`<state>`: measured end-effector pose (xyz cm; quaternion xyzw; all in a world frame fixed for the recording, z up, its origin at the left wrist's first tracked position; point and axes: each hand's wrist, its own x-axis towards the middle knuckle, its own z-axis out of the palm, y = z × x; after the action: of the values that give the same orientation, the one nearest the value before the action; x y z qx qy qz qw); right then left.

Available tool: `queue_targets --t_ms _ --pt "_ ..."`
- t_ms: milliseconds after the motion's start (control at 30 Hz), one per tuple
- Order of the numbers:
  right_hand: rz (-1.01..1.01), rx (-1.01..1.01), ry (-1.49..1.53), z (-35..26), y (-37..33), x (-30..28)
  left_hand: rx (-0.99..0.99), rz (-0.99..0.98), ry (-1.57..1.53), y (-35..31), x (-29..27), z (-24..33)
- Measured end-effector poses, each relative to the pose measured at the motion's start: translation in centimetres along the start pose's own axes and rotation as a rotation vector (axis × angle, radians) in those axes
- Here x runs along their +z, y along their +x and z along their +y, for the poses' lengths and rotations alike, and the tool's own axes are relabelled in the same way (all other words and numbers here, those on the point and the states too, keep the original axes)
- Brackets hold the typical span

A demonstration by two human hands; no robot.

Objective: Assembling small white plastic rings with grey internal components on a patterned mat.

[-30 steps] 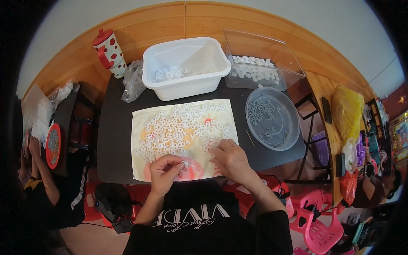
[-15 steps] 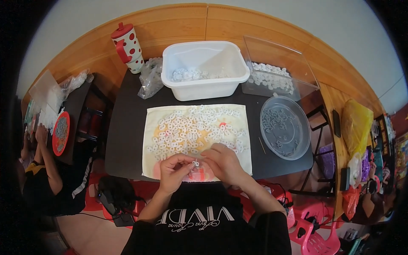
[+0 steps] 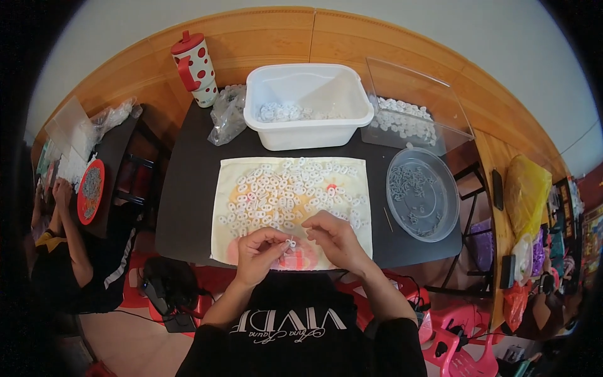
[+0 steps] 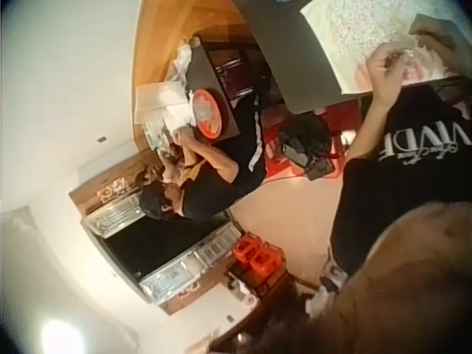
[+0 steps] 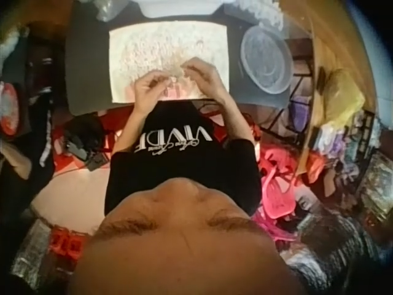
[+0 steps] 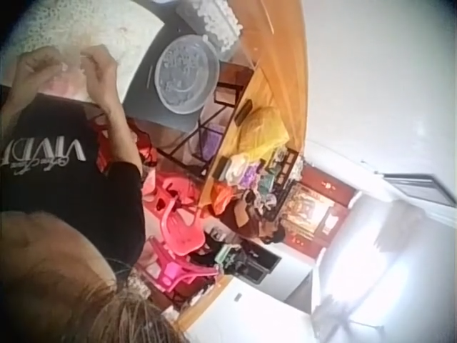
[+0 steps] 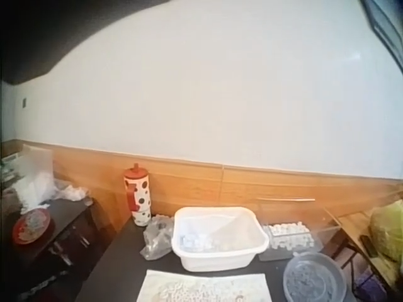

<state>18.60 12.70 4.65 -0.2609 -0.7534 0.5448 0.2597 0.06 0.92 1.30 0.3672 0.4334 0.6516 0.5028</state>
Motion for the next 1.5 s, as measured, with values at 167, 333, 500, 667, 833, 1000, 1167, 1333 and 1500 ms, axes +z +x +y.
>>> queue_targets --t_ms 167,333,500,667,833,1000,1167,1333,1500 --pt "-0.070 -0.150 -0.445 -0.3 -0.4 -0.2 0.007 0.006 -0.001 -0.2 -0.1 -0.3" --pt "-0.146 -0.167 -0.832 -1.0 -0.3 0.2 0.031 0.001 -0.020 -0.2 -0.1 -0.5" --pt "-0.118 -0.227 -0.659 -0.8 -0.5 -0.8 0.020 -0.022 0.019 -0.3 -0.3 -0.5" --pt "-0.060 -0.213 -0.637 -1.0 -0.5 -0.2 0.041 -0.021 -0.034 -0.2 -0.3 -0.7" --pt "0.054 -0.068 -0.182 -0.5 -0.8 0.4 0.033 -0.040 0.006 -0.3 -0.4 -0.8" --pt "0.142 0.049 0.304 -0.9 -0.9 2.1 0.037 -0.005 -0.024 -0.1 0.5 0.0" --pt "0.137 0.029 0.316 -1.8 -0.6 2.7 0.079 -0.093 -0.006 -0.1 0.3 0.4" --pt "0.143 0.052 0.356 -1.5 -0.5 2.6 0.098 -0.093 0.015 -0.1 0.3 0.5" --pt "0.052 -0.017 0.299 -1.3 -0.6 2.4 0.094 -0.054 0.010 -0.2 0.5 0.5"
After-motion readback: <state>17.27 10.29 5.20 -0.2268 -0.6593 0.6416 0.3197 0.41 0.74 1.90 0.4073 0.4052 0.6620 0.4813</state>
